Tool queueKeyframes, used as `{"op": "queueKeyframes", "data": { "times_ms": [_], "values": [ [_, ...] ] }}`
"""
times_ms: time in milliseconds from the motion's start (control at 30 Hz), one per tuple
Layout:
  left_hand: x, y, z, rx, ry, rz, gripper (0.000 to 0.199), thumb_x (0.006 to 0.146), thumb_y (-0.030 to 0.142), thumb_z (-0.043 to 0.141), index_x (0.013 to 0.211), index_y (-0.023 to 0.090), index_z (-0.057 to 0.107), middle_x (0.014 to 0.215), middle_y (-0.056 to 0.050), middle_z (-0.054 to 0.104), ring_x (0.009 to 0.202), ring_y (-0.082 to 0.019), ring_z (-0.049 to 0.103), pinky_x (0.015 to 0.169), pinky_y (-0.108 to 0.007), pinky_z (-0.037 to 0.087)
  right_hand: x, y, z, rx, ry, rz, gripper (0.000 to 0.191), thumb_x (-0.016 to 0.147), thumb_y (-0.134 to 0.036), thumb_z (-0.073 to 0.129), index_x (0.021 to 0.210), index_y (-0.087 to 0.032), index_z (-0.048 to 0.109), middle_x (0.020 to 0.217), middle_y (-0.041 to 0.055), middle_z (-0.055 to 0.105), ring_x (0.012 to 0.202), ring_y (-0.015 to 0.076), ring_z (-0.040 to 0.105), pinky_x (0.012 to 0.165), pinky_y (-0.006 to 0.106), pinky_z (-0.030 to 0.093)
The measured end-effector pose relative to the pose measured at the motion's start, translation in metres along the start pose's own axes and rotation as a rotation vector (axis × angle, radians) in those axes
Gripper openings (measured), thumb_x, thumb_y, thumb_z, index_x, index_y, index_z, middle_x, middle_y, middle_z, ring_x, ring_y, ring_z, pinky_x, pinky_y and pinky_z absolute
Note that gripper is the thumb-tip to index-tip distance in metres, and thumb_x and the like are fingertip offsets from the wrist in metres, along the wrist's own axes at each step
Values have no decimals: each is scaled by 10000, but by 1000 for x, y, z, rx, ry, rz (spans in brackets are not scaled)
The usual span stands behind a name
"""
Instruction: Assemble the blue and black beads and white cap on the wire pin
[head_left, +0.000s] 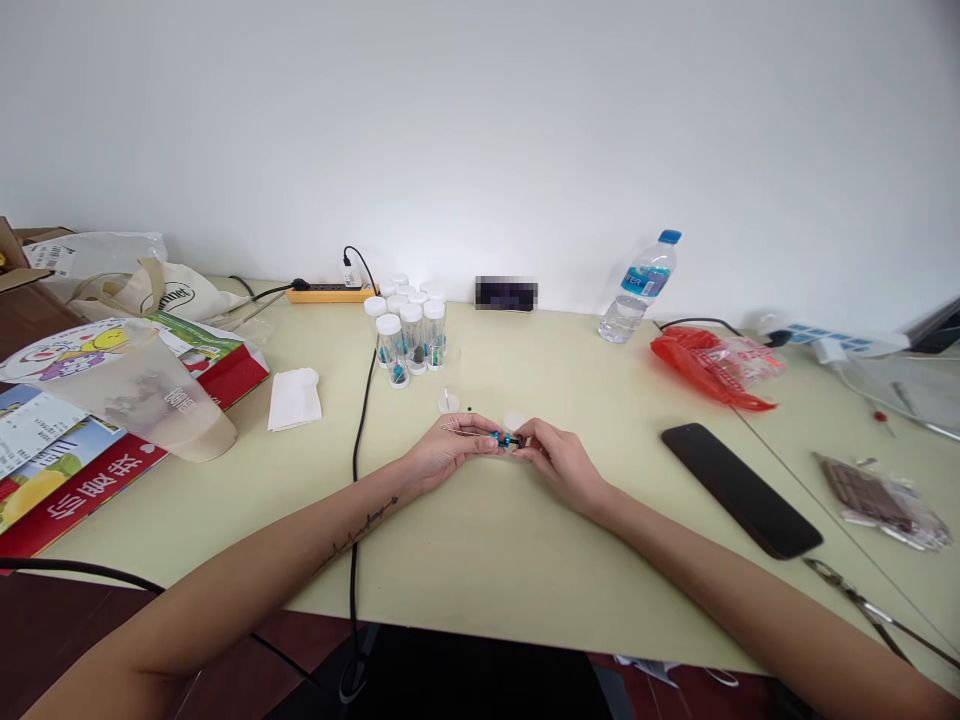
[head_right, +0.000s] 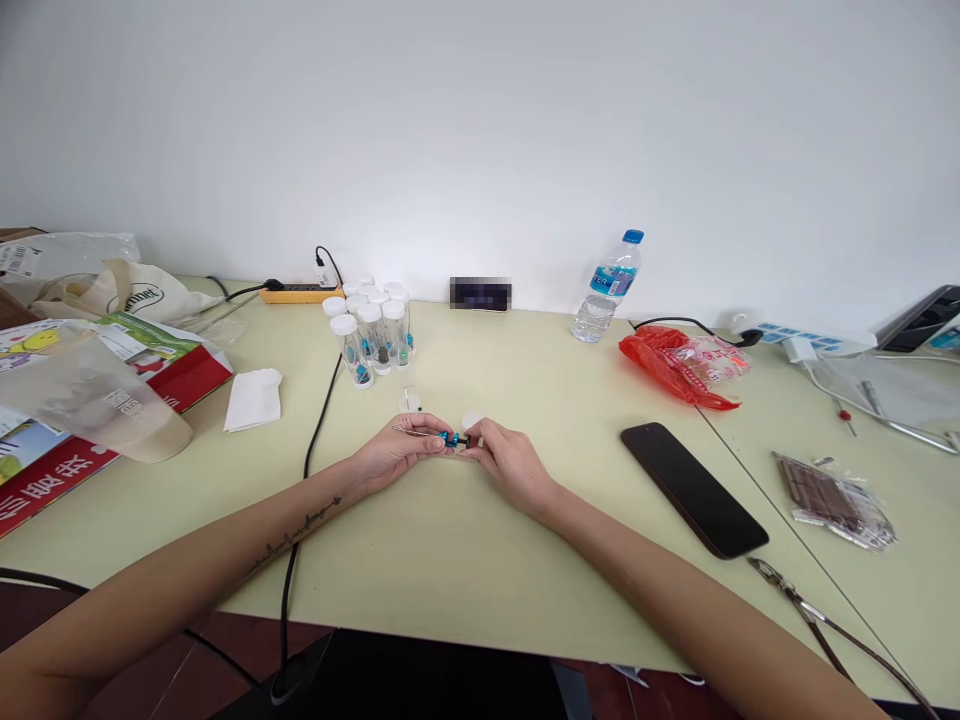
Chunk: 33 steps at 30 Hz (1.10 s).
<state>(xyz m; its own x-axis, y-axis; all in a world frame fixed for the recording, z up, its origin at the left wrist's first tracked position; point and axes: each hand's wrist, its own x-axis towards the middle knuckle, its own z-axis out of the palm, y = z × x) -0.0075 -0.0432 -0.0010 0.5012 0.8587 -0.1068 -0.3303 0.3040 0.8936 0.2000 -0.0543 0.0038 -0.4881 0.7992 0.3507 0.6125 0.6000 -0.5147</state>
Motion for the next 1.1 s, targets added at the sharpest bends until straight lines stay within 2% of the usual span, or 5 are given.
{"op": "queueKeyframes", "data": {
  "times_ms": [267,467,667,933,1100],
  "values": [
    [0,1,0,4,-9,8,254,641,186,772,870,127,681,810,-55,689,801,-160,638,842,-329,456,0,0,0,-7,-5,7,97,921,-293,425,943,-218,484,727,-1,585,614,147,537,576,244,401],
    [1,0,0,22,-14,26,249,635,184,776,858,121,686,849,-64,689,836,-162,630,875,-331,446,0,2,0,-83,-58,-60,335,970,-378,305,724,-206,455,661,1,535,541,135,469,520,235,347],
    [0,2,1,1,-5,13,265,626,206,783,858,128,682,810,-54,690,809,-165,638,848,-330,452,1,-1,-1,-72,-9,-103,203,961,-322,348,923,-202,507,867,50,586,685,154,546,614,248,410],
    [0,0,2,25,-9,24,266,615,206,790,846,127,684,840,-63,689,836,-170,630,874,-341,437,0,3,0,-135,-82,-73,444,978,-442,209,674,-203,427,600,-1,495,489,130,417,490,237,311],
    [1,1,1,11,-2,10,274,621,210,786,862,131,684,822,-56,693,825,-169,634,869,-340,435,0,-2,-1,-102,-36,-53,292,972,-383,296,808,-206,460,754,22,560,598,145,506,545,236,360]
  ]
}}
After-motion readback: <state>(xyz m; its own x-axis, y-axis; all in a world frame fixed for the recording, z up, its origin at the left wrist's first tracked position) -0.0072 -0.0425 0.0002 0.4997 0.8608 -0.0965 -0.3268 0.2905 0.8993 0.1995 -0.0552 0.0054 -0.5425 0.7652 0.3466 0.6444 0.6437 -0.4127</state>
